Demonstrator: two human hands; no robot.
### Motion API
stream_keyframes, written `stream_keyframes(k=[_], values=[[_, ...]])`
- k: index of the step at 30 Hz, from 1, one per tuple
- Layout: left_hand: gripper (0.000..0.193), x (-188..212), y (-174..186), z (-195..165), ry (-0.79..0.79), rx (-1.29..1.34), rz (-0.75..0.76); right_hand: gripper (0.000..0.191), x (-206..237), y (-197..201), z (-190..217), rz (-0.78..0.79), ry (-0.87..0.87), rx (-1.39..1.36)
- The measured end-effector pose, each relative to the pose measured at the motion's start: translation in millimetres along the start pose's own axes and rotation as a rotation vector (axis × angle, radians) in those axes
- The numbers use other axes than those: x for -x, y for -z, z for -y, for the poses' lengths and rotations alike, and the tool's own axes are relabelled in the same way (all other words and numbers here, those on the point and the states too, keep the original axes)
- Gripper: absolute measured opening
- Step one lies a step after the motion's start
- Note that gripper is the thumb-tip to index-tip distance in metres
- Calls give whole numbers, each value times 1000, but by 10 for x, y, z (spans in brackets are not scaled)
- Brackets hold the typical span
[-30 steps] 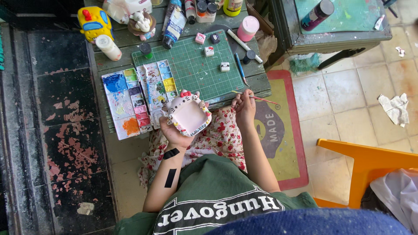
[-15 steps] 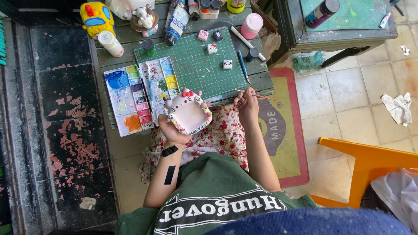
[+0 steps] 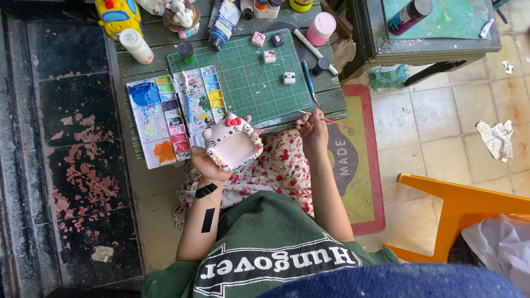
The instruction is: The person sits on the floor and paints a Hello Kitty-shaped ceramic dish with a paintbrush, dipping the brush into watercolor palettes and applying paint to the dish's rim and edges, rotating the dish to reach different sides.
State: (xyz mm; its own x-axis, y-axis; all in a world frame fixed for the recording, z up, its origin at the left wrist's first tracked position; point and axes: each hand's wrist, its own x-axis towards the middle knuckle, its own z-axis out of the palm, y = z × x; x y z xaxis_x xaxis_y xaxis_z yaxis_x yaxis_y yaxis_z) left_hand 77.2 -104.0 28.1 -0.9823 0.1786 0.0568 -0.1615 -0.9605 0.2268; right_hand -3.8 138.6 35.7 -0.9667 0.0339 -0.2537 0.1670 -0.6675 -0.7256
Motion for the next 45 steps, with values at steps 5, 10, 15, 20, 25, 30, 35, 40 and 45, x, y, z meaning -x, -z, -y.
stream_keyframes(k=[5,10,15,20,25,30,35,40,45], values=[[96,-10,-35,3,-80,-50,23,15,-64,20,17,39,12,-4],[106,31,-118,-1,-86,-1,-21,14,-29,31,2,-2,30,43],[105,1,-228,43,-92,16,-141,10,195,-47,-43,173,145,17],[101,77,-331,-12,-110,-51,-47,7,528,-202,-151,316,274,60],[100,27,-385,-15,-130,-9,-100,9,545,-354,-256,436,232,93],[93,138,-398,-7,-64,12,-73,11,656,-318,-401,431,200,114],[96,186,-428,52,-71,25,-93,11,721,-301,-389,483,232,136],[94,240,-452,73,-94,61,-166,13,808,-321,-327,522,344,261],[93,269,-518,100,-163,59,-249,15,835,-340,-330,504,382,339]])
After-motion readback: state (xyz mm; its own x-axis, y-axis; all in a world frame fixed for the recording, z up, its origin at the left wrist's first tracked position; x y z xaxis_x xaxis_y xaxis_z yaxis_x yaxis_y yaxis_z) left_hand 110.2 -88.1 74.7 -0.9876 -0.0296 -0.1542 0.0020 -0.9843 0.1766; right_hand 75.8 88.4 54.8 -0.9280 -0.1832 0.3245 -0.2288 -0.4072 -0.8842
